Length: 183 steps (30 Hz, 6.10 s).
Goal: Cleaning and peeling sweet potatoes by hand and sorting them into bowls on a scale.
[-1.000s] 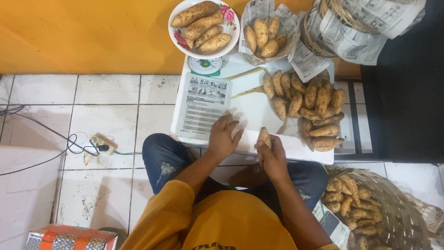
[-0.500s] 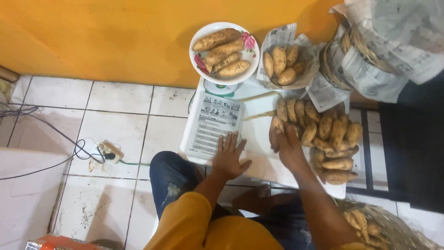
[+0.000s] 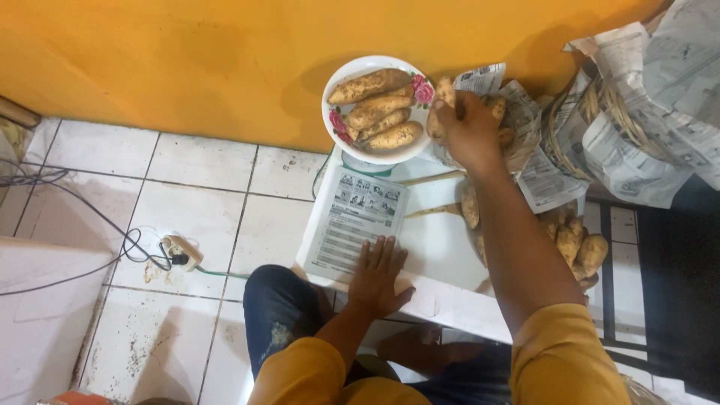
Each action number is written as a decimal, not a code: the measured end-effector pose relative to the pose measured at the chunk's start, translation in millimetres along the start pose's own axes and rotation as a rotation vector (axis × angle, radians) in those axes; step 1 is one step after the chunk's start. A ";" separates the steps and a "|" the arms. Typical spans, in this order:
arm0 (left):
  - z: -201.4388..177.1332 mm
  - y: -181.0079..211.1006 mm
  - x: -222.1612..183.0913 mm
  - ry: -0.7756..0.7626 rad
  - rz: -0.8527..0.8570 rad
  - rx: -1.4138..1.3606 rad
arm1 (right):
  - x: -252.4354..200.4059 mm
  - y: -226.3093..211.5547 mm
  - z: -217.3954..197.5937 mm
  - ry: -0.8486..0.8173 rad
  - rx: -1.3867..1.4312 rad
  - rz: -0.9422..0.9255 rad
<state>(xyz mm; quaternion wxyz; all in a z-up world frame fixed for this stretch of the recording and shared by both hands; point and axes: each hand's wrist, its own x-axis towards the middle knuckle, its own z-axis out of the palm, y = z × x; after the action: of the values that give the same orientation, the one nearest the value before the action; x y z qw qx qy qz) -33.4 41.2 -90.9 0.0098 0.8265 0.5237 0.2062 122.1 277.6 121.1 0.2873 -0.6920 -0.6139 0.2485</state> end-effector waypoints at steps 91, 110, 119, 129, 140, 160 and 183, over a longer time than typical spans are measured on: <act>-23.6 91.8 -56.7 -0.382 -0.751 -1.883 | -359.5 104.1 12.0 0.138 0.965 0.247; -91.7 91.5 -48.7 -0.204 -0.423 -1.631 | -345.2 122.5 21.7 0.057 0.932 0.299; -69.6 79.1 -39.9 0.008 -0.713 -1.704 | -349.0 143.2 27.9 -0.112 1.004 0.239; -74.9 76.2 -37.0 -0.028 -0.625 -1.605 | -353.7 115.6 19.6 0.013 1.023 0.363; -77.3 72.4 -35.6 -0.091 -0.810 -2.100 | -354.4 104.7 15.4 -0.017 0.814 0.253; -63.0 59.9 -38.7 -0.006 -0.910 -2.679 | -357.4 151.0 44.6 0.017 1.111 0.322; -72.2 86.2 -41.8 0.018 -0.735 -1.812 | -365.7 130.8 45.7 -0.011 0.817 0.270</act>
<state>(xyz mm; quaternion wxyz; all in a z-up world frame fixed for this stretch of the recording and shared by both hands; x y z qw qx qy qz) 0.2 -48.5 -18.6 0.7009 0.2895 0.3920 0.5207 137.9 -91.7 -6.5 0.4992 -0.5943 -0.3706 0.5103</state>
